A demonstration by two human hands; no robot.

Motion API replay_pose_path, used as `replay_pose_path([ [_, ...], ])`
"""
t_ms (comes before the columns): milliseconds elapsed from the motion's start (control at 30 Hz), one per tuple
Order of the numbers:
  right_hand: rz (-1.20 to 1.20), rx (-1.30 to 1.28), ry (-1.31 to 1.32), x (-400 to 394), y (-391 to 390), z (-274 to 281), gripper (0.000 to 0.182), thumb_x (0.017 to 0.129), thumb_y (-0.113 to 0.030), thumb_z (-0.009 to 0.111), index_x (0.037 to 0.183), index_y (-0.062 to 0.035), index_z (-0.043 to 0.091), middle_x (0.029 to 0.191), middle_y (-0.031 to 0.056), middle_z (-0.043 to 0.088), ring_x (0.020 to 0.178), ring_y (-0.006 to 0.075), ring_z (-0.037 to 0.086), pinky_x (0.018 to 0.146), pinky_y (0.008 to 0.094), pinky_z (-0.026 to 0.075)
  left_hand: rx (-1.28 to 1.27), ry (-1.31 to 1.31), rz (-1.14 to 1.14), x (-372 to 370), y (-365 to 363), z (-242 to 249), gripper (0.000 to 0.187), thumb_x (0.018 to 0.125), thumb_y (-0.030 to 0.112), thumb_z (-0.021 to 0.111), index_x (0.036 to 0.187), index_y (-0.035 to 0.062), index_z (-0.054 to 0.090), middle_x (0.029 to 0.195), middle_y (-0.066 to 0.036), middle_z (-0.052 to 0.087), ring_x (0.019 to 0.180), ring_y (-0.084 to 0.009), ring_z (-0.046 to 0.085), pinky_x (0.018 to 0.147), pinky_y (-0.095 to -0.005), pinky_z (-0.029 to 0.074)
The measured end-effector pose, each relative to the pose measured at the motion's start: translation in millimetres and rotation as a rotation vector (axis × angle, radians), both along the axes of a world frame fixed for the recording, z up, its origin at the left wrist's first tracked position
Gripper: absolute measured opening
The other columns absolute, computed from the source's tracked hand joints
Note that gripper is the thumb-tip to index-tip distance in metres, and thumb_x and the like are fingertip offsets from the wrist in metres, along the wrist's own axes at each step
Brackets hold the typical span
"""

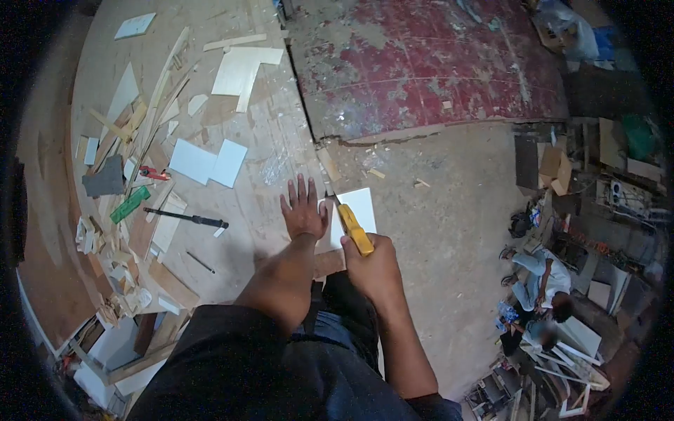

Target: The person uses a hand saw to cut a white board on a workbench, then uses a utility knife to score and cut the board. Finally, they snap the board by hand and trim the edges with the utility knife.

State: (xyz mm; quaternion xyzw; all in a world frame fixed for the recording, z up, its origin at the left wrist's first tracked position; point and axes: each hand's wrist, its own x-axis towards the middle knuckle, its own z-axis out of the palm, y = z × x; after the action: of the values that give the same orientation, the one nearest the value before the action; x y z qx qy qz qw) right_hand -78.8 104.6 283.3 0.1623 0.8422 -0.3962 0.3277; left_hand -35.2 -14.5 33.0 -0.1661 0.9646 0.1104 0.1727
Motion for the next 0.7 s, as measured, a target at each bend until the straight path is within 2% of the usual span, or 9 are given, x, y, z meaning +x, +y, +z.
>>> replay_pose_path([
  [133,-0.016,-0.020,-0.029,13,17,10,0.035,0.094,-0.025,0.069,0.077,0.0037,0.064,0.060,0.0024,0.055,0.056,0.0101,0.050,0.052,0.0311,0.041,0.005,0.017,0.002,0,0,0,0.072,0.097,0.042,0.041,0.161,0.0148,0.021,0.170,-0.010,0.006,0.155,-0.0346,0.008,0.120,-0.0582,0.009],
  [200,0.109,0.063,0.064,19,3,26,0.033,0.095,-0.025,0.069,0.080,0.0048,0.065,0.060,0.0051,0.057,0.057,0.0110,0.051,0.053,0.0319,0.043,0.001,-0.004,0.002,1,1,0,0.072,0.098,0.041,0.040,0.161,0.0147,0.020,0.170,-0.011,0.008,0.155,-0.0348,0.008,0.120,-0.0582,0.009],
  [267,0.142,0.070,0.041,16,-1,19,0.032,0.094,-0.025,0.069,0.083,0.0052,0.066,0.062,0.0086,0.060,0.059,0.0124,0.053,0.056,0.0340,0.045,0.004,0.016,-0.005,1,0,1,0.072,0.098,0.041,0.041,0.161,0.0145,0.021,0.169,-0.012,0.010,0.155,-0.0348,0.008,0.121,-0.0583,0.009],
  [333,0.071,0.110,0.057,6,-4,-18,0.032,0.091,-0.026,0.068,0.086,0.0061,0.068,0.078,0.0298,0.067,0.079,0.0468,0.069,0.069,0.0470,0.052,0.005,0.012,0.005,-1,-1,2,0.072,0.098,0.041,0.041,0.161,0.0145,0.021,0.169,-0.011,0.010,0.155,-0.0348,0.008,0.121,-0.0582,0.009],
  [367,0.047,0.073,0.132,10,-5,-55,0.033,0.091,-0.025,0.069,0.084,0.0067,0.068,0.076,0.0302,0.066,0.079,0.0473,0.068,0.068,0.0469,0.052,0.002,0.016,-0.008,1,-2,4,0.072,0.098,0.041,0.041,0.161,0.0144,0.021,0.169,-0.011,0.011,0.155,-0.0348,0.008,0.121,-0.0581,0.009],
  [467,0.042,0.059,0.114,1,-9,-58,0.034,0.091,-0.025,0.069,0.083,0.0077,0.067,0.073,0.0289,0.066,0.073,0.0438,0.069,0.066,0.0450,0.052,0.035,0.037,0.012,2,-3,1,0.072,0.097,0.041,0.042,0.161,0.0145,0.023,0.169,-0.010,0.011,0.155,-0.0343,0.009,0.121,-0.0577,0.009],
  [500,0.032,0.016,0.049,0,-2,-50,0.034,0.091,-0.024,0.069,0.084,0.0087,0.067,0.071,0.0267,0.066,0.068,0.0374,0.070,0.065,0.0427,0.052,0.019,0.017,0.002,1,-3,4,0.072,0.097,0.041,0.043,0.161,0.0146,0.023,0.169,-0.010,0.011,0.155,-0.0336,0.009,0.120,-0.0581,0.009],
  [633,0.037,0.036,-0.012,6,-1,-5,0.032,0.091,-0.023,0.069,0.083,0.0074,0.068,0.071,0.0249,0.067,0.067,0.0325,0.070,0.065,0.0406,0.052,0.021,-0.018,0.010,1,-4,4,0.072,0.097,0.041,0.043,0.160,0.0146,0.024,0.169,-0.009,0.012,0.155,-0.0332,0.009,0.120,-0.0591,0.009],
  [700,0.047,0.050,0.046,4,-14,-62,0.032,0.091,-0.024,0.068,0.083,0.0072,0.067,0.071,0.0249,0.067,0.067,0.0315,0.070,0.065,0.0405,0.052,0.012,-0.010,0.018,0,-3,2,0.071,0.098,0.043,0.040,0.161,0.0171,0.022,0.170,-0.007,0.010,0.156,-0.0314,0.008,0.120,-0.0595,0.011],
])
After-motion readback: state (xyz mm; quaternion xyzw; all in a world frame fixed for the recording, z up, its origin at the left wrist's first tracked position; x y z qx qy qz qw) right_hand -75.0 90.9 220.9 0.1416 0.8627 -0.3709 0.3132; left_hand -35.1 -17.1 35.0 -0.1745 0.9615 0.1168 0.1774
